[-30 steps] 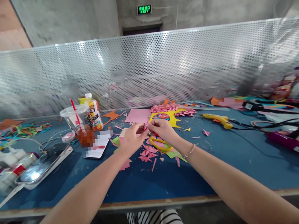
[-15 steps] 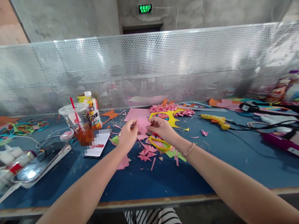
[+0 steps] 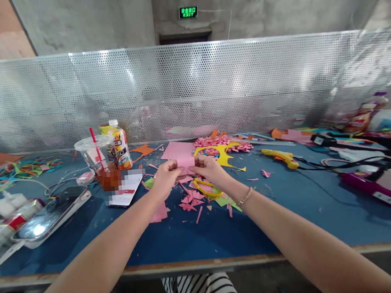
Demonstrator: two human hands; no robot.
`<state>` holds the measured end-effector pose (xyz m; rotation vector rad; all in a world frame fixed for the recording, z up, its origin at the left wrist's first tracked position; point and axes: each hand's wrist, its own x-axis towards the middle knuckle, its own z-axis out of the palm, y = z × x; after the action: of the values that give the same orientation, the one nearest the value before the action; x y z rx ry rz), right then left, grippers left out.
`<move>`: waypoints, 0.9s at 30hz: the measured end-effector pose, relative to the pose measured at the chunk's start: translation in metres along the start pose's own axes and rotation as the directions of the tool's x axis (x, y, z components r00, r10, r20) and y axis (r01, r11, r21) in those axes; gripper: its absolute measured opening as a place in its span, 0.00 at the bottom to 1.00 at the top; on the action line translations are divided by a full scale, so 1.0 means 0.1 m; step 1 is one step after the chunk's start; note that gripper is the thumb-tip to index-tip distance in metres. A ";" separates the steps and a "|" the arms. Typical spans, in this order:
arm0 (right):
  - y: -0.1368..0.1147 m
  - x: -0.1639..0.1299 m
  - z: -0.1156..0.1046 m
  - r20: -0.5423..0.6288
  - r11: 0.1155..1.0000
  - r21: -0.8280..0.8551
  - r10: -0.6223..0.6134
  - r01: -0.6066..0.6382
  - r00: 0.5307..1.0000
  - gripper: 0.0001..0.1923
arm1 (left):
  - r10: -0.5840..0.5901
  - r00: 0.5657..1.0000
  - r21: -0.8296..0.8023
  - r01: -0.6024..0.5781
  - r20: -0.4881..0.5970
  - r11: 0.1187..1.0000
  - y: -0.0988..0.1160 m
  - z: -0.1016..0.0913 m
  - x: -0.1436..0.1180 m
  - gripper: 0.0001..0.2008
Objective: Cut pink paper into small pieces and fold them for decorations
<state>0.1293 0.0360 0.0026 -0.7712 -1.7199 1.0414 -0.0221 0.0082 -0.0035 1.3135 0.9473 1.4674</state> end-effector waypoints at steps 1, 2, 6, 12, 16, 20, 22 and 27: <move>0.00 0.00 0.01 0.003 1.000 -0.016 0.002 -0.002 1.000 0.10 | -0.010 1.000 -0.013 0.010 0.012 1.000 -0.01 0.00 0.01 0.06; 0.01 -0.01 0.01 0.002 1.000 -0.026 0.006 -0.006 1.000 0.09 | -0.021 0.999 -0.024 0.022 0.029 0.999 -0.01 -0.01 0.01 0.07; 0.01 -0.01 0.01 -0.011 0.998 0.015 0.061 -0.061 0.998 0.07 | -0.062 0.997 -0.081 0.065 0.041 0.995 -0.01 -0.02 0.02 0.06; -0.04 -0.02 0.01 -0.030 0.941 0.294 0.184 -0.167 0.982 0.10 | -0.194 0.980 -0.291 0.195 0.033 0.937 0.02 -0.03 0.04 0.08; -0.08 -0.03 0.00 -0.006 0.902 0.373 0.236 -0.217 0.972 0.10 | -0.201 0.978 -0.307 0.208 0.056 0.929 0.04 -0.06 0.05 0.09; -0.08 -0.03 0.00 0.002 0.906 0.362 0.234 -0.219 0.972 0.07 | -0.190 0.981 -0.237 0.196 0.048 0.952 0.07 -0.06 0.03 0.07; -0.08 -0.03 0.00 0.006 0.912 0.349 0.227 -0.215 0.974 0.06 | -0.162 0.986 -0.213 0.167 0.037 0.963 0.08 -0.05 0.02 0.05; -0.08 -0.04 -0.01 0.029 0.925 0.348 0.154 -0.154 0.988 0.09 | -0.077 0.996 -0.065 0.080 0.049 0.995 0.07 -0.02 -0.01 0.10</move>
<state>0.1316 0.0290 0.0084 -0.6808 -1.4338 1.4100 -0.0253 0.0055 0.0030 1.2430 0.9017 1.3909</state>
